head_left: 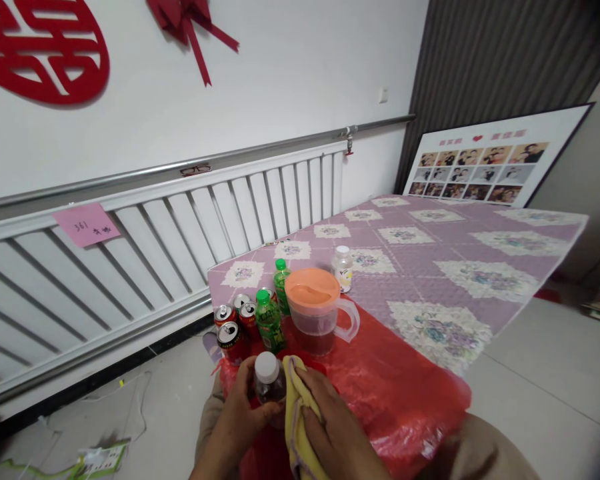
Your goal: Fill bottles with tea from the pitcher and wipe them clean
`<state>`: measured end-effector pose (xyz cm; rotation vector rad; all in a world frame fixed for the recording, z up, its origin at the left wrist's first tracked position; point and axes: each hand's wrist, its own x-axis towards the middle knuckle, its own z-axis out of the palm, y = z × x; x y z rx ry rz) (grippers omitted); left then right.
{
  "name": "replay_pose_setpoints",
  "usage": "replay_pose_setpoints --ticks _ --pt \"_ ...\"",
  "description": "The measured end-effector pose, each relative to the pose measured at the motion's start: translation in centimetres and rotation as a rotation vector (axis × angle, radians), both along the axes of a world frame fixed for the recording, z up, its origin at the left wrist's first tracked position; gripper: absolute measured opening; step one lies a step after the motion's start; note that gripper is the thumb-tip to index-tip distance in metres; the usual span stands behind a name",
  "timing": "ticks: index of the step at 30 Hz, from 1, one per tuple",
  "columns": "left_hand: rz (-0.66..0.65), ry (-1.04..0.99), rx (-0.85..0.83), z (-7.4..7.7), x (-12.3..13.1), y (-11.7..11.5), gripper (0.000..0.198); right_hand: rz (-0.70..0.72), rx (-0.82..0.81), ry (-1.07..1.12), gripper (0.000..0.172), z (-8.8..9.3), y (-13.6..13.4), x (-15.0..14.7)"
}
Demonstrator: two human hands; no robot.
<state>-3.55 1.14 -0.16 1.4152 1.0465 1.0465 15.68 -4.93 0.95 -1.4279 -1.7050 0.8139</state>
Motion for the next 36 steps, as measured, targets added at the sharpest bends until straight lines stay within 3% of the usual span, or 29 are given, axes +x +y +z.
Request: replay_pose_setpoints --ticks 5,12,18,24,32,36 --pt "-0.090 -0.028 -0.027 0.0 -0.4 0.4 0.067 -0.003 0.072 0.085 0.057 0.8 1.6 -0.3" --pt "-0.084 0.002 -0.014 0.6 -0.2 0.3 0.067 0.031 -0.085 0.098 0.055 0.0 4.0 -0.3" --pt "-0.059 -0.001 -0.030 0.9 -0.1 0.2 0.067 0.003 -0.121 0.018 0.058 -1.2 2.7 -0.6" --pt "-0.077 -0.015 -0.027 0.8 -0.1 0.2 0.068 -0.028 -0.035 0.017 0.057 -1.8 1.0 -0.5" --pt "-0.110 -0.054 -0.025 0.7 -0.1 0.2 0.066 -0.022 0.121 0.042 0.054 -0.7 -0.1 -0.4" --pt "-0.098 -0.046 -0.024 0.6 -0.1 0.2 0.065 -0.069 0.131 0.022 0.063 -0.1 0.7 -1.3"
